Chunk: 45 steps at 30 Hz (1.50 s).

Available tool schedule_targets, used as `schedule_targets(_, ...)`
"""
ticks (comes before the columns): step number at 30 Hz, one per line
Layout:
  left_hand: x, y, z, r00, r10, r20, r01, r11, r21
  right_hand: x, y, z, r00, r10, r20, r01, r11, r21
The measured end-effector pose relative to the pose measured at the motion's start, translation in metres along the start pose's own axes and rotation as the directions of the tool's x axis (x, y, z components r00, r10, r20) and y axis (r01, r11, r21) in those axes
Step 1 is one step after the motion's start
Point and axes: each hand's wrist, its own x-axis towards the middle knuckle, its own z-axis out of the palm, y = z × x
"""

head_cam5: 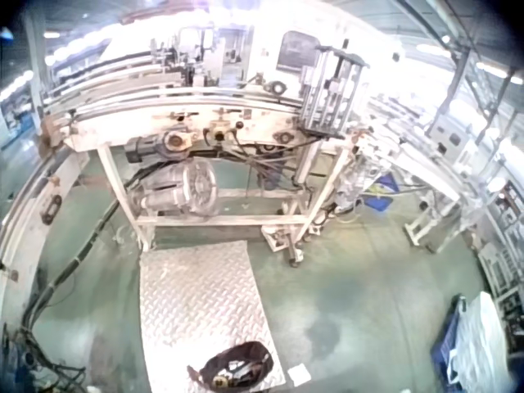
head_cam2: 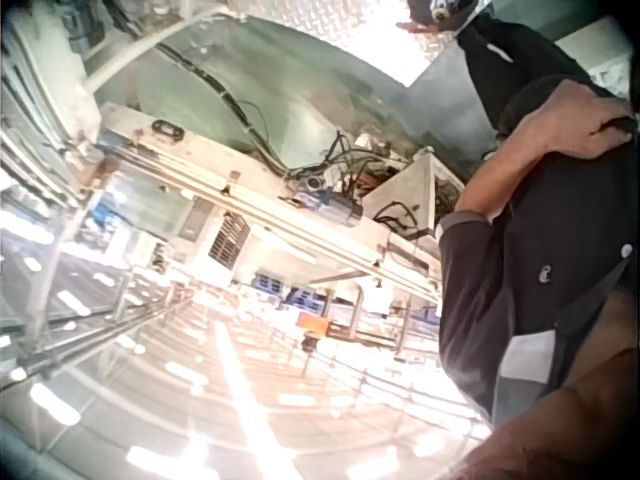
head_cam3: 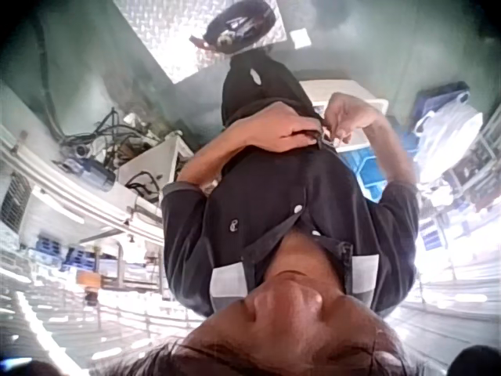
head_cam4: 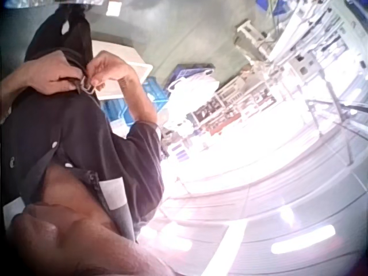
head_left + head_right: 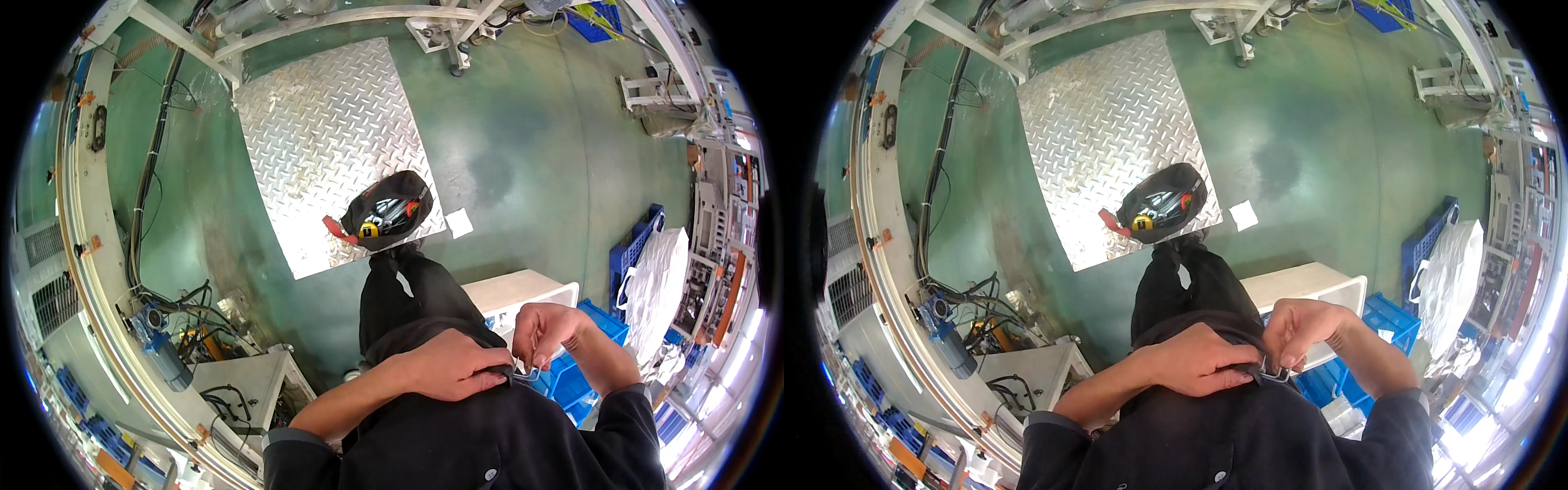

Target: The person organizes metal tools inside a black bag and then uses a thin metal rod to probe a circular industrial component on a control panel.

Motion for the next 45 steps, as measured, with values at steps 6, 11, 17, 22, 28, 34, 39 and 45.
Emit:
schedule_targets(6, -0.002, 0.009, -0.007, 0.999, 0.017, 0.036, -0.015, 0.998, -0.053, 0.018, 0.038, 0.002, 0.91, -0.409, 0.065, 0.4, 0.909, 0.114)
schedule_targets(11, -0.003, 0.02, -0.008, 0.998, 0.047, 0.04, -0.04, 0.986, -0.165, 0.039, 0.043, 0.03, 0.666, -0.746, 0.03, 0.738, 0.664, 0.118)
schedule_targets(17, 0.001, 0.039, -0.015, 0.995, 0.088, 0.057, -0.075, 0.977, -0.198, 0.049, 0.029, 0.057, 0.424, -0.901, 0.097, 0.865, 0.434, 0.252)
schedule_targets(22, 0.002, 0.049, -0.021, 0.988, 0.133, 0.08, -0.108, 0.958, -0.264, 0.058, 0.01, 0.068, 0.233, -0.94, 0.249, 0.92, 0.296, 0.256)
schedule_targets(28, 0.001, 0.049, -0.017, 0.98, 0.183, 0.083, -0.137, 0.911, -0.389, 0.052, -0.018, 0.084, 0.119, -0.932, 0.342, 0.966, 0.189, 0.178)
schedule_targets(34, 0.003, 0.051, -0.012, 0.971, 0.238, 0.0, -0.22, 0.901, -0.374, 0.031, -0.029, 0.104, 0.108, -0.967, 0.23, 0.979, 0.144, 0.147)
schedule_targets(39, -0.002, 0.036, -0.007, 0.981, 0.192, -0.038, -0.195, 0.94, -0.28, 0.001, -0.047, 0.113, 0.012, -0.99, 0.142, 0.98, 0.04, 0.195)
schedule_targets(45, -0.017, 0.01, -0.009, 0.979, -0.01, -0.202, -0.027, 0.983, -0.181, -0.009, -0.032, 0.087, 0.016, -0.999, -0.038, 0.999, 0.015, 0.03)
